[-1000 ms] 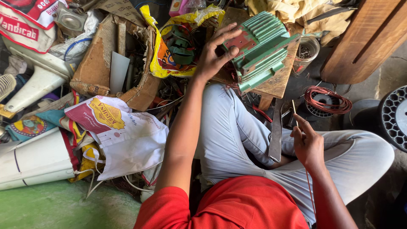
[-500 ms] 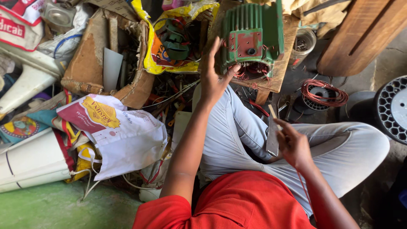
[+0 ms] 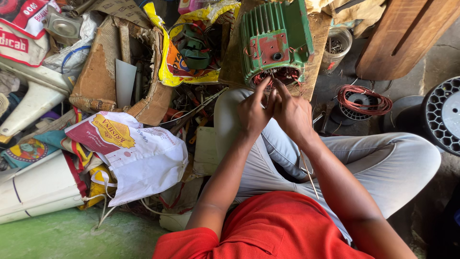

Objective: The person sits on the floor and works on a green electric motor, using a thin stick to adjust copper windings inside the stator. They then retrieve a sheet of brown paper and use shears to cut a strip from it.

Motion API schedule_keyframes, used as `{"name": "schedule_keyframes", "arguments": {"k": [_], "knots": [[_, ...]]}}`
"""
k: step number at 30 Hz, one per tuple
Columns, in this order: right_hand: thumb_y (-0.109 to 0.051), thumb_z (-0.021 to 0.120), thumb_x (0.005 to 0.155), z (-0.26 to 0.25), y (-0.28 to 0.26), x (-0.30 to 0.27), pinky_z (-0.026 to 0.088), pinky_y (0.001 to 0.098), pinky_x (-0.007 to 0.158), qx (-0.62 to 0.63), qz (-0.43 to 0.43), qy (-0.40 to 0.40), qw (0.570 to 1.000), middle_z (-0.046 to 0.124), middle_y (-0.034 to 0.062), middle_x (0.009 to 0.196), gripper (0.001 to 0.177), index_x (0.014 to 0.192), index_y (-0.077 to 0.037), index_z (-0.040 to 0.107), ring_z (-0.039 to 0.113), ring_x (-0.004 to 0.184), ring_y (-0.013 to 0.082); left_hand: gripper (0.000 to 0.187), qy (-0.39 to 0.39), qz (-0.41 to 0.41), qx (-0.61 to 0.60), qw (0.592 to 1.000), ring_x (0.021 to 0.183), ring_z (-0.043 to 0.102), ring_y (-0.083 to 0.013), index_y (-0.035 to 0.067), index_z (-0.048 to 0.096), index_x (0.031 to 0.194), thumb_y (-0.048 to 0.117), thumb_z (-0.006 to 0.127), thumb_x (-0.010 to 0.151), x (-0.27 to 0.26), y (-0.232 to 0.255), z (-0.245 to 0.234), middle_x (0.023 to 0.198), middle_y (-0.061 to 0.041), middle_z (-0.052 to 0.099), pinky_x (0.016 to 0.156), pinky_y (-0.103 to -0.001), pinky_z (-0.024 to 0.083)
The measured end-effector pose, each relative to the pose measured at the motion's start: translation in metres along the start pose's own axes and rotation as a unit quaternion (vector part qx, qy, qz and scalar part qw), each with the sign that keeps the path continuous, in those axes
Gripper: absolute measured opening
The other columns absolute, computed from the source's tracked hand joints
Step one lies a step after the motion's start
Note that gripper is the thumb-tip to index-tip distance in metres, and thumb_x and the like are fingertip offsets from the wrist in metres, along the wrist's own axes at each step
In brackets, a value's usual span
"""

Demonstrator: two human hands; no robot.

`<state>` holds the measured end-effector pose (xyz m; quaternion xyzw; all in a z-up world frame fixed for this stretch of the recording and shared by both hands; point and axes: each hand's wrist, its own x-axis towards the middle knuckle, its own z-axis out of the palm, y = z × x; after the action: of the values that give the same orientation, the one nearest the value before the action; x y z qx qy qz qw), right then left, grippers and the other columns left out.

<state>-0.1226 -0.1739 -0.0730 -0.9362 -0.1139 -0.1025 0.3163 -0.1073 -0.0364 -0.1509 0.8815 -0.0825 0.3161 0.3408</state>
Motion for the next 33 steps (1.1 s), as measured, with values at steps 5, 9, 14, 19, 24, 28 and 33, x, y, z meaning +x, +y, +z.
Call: {"name": "schedule_keyframes", "arguments": {"k": [5,9,14,19,24,28,33], "knots": [[-0.016,0.061,0.096,-0.001,-0.008,0.014,0.051,0.0527,0.056,0.005,-0.015,0.021,1.000,0.062,0.0262,0.065,0.046,0.142,-0.011,0.062,0.065,0.058,0.0433,0.058,-0.107,0.023,0.063,0.992,0.055,0.068,-0.0275,0.017,0.052,0.152,0.027,0.065,0.096,0.018,0.001,-0.011,0.075,-0.012,0.071,0.049,-0.040,0.052],[-0.011,0.062,0.089,-0.009,-0.012,0.024,0.052,0.0529,0.060,-0.001,-0.023,-0.004,1.000,0.065,0.0252,0.068,0.051,0.139,-0.010,0.064,0.066,0.062,0.0435,0.048,-0.121,-0.007,0.091,0.988,0.051,0.066,-0.0289,0.020,0.058,0.142,0.038,0.065,0.098,0.021,0.004,-0.007,0.061,-0.012,0.067,0.047,-0.044,0.050],[-0.006,0.061,0.085,-0.005,-0.011,0.036,0.052,0.0542,0.064,0.008,-0.011,-0.012,1.000,0.066,0.0259,0.071,0.042,0.127,-0.006,0.069,0.067,0.068,0.0449,0.046,-0.124,-0.017,0.102,0.987,0.052,0.066,-0.0286,0.021,0.058,0.140,0.037,0.065,0.097,0.017,-0.001,0.001,0.061,-0.009,0.067,0.048,-0.046,0.051],[-0.005,0.064,0.085,0.013,0.011,0.050,0.053,0.0556,0.071,0.025,-0.052,0.005,0.998,0.068,0.0275,0.082,0.023,0.107,-0.002,0.069,0.067,0.079,0.0477,0.065,-0.119,-0.008,0.071,0.990,0.055,0.068,-0.0289,0.023,0.050,0.148,0.031,0.069,0.087,0.016,-0.009,0.004,0.065,-0.007,0.069,0.051,-0.045,0.053],[-0.005,0.063,0.085,0.021,0.013,0.054,0.053,0.0556,0.074,0.031,-0.024,0.017,0.999,0.066,0.0291,0.082,0.022,0.105,0.000,0.068,0.067,0.081,0.0491,0.062,-0.097,-0.013,0.087,0.991,0.053,0.067,-0.0302,0.027,0.050,0.148,0.030,0.069,0.089,0.016,-0.008,0.011,0.068,-0.008,0.070,0.051,-0.046,0.053],[-0.008,0.064,0.087,0.018,0.003,0.048,0.052,0.0561,0.067,0.041,-0.030,0.034,0.998,0.067,0.0282,0.080,0.021,0.106,0.000,0.070,0.066,0.078,0.0497,0.058,-0.135,-0.038,0.110,0.984,0.052,0.066,-0.0339,0.023,0.054,0.146,0.031,0.068,0.091,0.016,-0.008,0.012,0.058,-0.014,0.066,0.048,-0.049,0.051],[-0.015,0.066,0.094,0.015,-0.001,0.055,0.053,0.0550,0.066,-0.005,-0.022,0.001,1.000,0.067,0.0267,0.079,0.013,0.100,-0.004,0.070,0.067,0.076,0.0469,0.053,-0.151,-0.014,0.102,0.983,0.051,0.066,-0.0339,0.019,0.057,0.144,0.036,0.066,0.094,0.016,-0.015,0.012,0.058,-0.016,0.064,0.048,-0.048,0.052]]}}
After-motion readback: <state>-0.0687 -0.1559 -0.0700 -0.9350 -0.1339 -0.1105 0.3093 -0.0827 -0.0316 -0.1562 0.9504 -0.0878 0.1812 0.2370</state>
